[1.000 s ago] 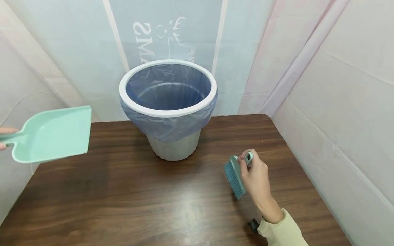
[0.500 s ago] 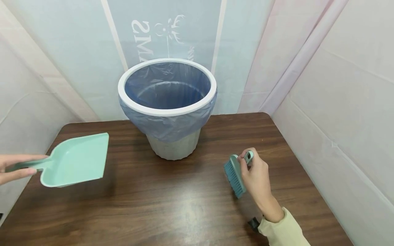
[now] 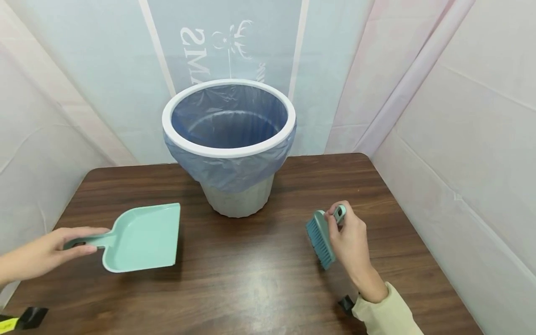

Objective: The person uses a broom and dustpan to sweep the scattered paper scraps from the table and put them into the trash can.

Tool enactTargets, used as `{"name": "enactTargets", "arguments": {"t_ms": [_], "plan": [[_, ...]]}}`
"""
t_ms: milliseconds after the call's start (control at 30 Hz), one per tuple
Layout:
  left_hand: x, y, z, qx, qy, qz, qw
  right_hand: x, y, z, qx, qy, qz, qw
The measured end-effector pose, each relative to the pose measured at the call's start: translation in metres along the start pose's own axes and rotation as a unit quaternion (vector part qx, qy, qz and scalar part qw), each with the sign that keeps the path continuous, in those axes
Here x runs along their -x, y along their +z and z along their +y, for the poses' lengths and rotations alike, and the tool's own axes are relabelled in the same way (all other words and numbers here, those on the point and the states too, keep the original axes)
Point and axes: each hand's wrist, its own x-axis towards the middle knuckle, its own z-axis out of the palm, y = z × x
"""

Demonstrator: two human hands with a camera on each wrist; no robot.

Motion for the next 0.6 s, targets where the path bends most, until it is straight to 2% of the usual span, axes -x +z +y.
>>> {"name": "enactTargets", "arguments": {"t_ms": [100,233,400,600], "plan": [[-0.006,0.012,0.008,-0.004,0.005,-0.006,1.0,0.0,0.0,-0.001,-0.001,-0.001,0.002,1.0],[-0.014,0.028,0.015,0.016,0.001,-0.027,0.9995,0.0,0.0,-0.001,-0.004,0.003,0.002,1.0],[-0.024,0.053,0.016,0.057,0.0,-0.038,0.9977,0.0,0.0,0.0,-0.003,0.009,0.003,1.0],[-0.031,0.08,0.017,0.073,-0.002,-0.038,0.9966,0.0,0.0,-0.001,-0.003,0.011,0.003,1.0]]}}
